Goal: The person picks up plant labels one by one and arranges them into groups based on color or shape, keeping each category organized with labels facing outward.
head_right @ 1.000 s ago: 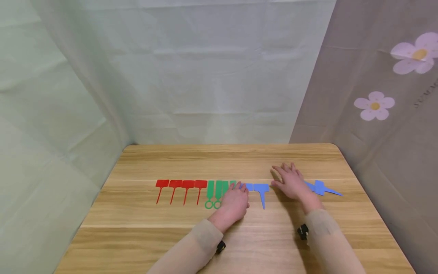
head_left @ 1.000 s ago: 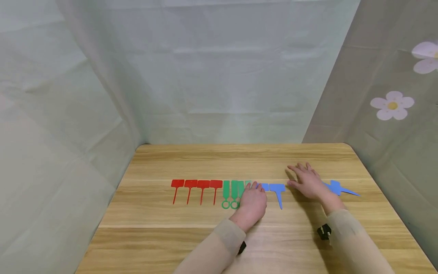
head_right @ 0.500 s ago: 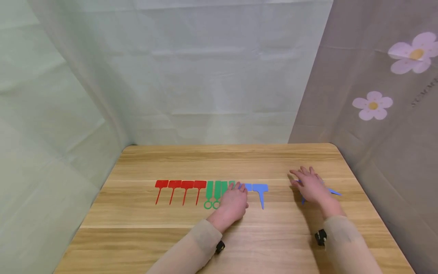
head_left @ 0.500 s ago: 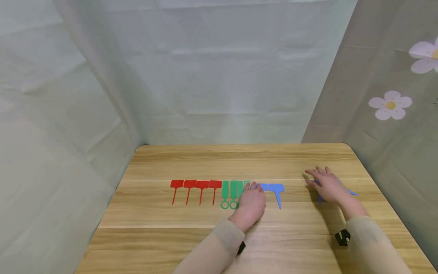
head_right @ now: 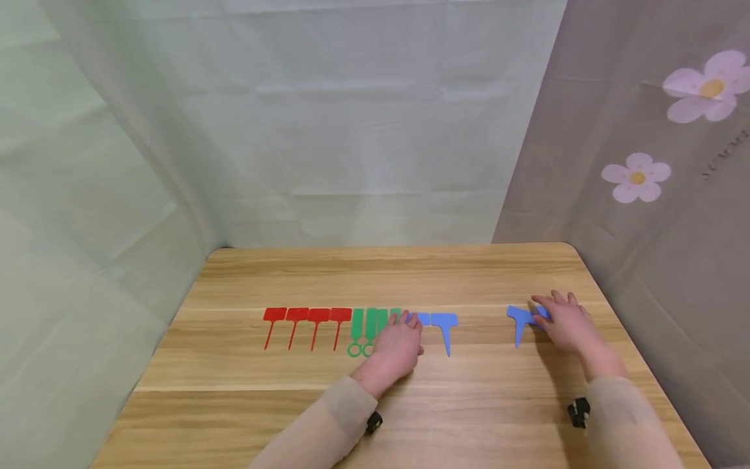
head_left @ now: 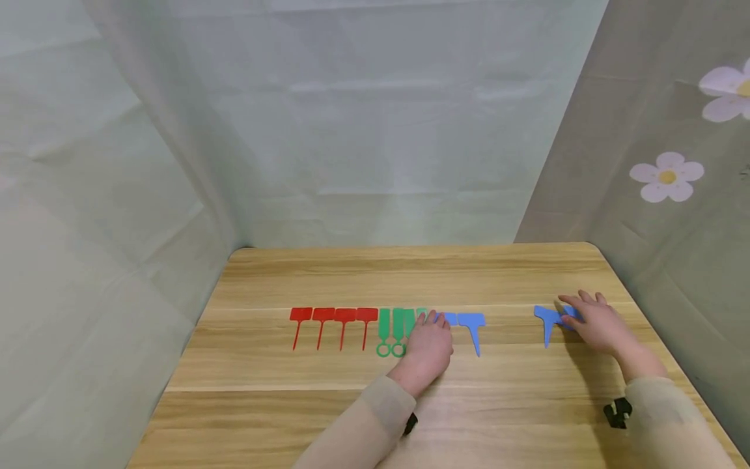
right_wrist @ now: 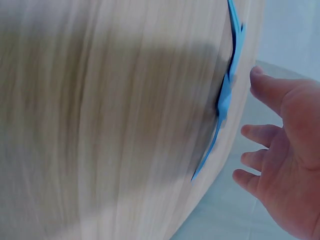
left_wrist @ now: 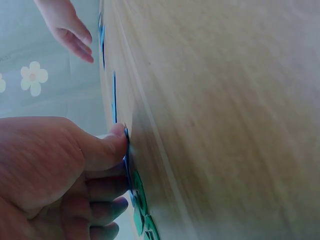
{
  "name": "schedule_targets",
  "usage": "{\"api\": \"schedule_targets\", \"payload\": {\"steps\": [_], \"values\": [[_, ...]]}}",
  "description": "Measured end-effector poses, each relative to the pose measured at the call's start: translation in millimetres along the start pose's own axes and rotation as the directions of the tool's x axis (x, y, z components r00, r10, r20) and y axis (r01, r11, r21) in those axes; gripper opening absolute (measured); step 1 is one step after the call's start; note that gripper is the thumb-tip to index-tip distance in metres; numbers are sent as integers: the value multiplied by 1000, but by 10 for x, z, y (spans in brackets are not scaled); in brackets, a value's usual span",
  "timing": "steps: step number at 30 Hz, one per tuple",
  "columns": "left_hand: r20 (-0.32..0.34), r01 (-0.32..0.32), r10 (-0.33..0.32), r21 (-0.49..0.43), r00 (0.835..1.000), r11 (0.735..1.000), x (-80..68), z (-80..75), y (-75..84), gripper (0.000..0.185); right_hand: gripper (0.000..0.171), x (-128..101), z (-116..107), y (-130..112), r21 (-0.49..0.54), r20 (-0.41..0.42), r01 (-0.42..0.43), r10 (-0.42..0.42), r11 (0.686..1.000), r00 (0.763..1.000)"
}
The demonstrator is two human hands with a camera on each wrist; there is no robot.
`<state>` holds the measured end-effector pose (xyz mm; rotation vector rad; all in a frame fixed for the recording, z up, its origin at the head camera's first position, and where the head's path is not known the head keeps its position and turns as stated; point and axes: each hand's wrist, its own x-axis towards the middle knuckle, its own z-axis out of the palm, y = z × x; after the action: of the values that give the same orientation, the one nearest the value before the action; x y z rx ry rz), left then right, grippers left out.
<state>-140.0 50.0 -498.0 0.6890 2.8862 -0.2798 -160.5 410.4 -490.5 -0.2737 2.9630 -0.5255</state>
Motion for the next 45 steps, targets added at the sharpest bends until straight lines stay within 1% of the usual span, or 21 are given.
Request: {"api": "schedule_targets", "payload": {"steps": [5,8,15,20,24,28,30,33,40,45], "values": [[-8,-4,4,-13,1000,1000,-4,3,-6,58,57,-44,-70,93,-8,30,-15,15,1000,999],[-8,-5,5,-8,1000,1000,-8,-9,-8,58,60,-48,-89,117,-34,37,-18,19,999,999],[-6,-1,1,-22,1000,1000,-12,-15,-1,58,61,-41,-70,172,-110,51,-31,37,993,998],[-3,2,-2,-25,1000,1000,-7,-17,1,58,61,-32,-47,188,-138,64,-52,61,989,996],[8,4,-4,-17,1000,1000,-10,-27,6,58,60,-29,-26,136,-161,41,-98,106,982,994],[11,7,-7,-10,1000,1000,-4,-24,9,58,56,-17,-23,35,-183,-13,-143,143,973,990],[11,8,-8,-7,1000,1000,-2,-23,11,58,53,-5,-34,-5,-186,-38,-157,153,970,988],[5,9,-9,-2,1000,1000,-3,-23,11,58,51,20,-62,-50,-187,-54,-170,163,967,985],[7,4,-4,7,1000,1000,-11,-31,19,58,49,95,-104,4,-146,-10,-216,217,965,976],[6,4,-4,5,1000,1000,-1,-32,17,57,51,124,-141,77,-129,22,-227,231,965,973]]}}
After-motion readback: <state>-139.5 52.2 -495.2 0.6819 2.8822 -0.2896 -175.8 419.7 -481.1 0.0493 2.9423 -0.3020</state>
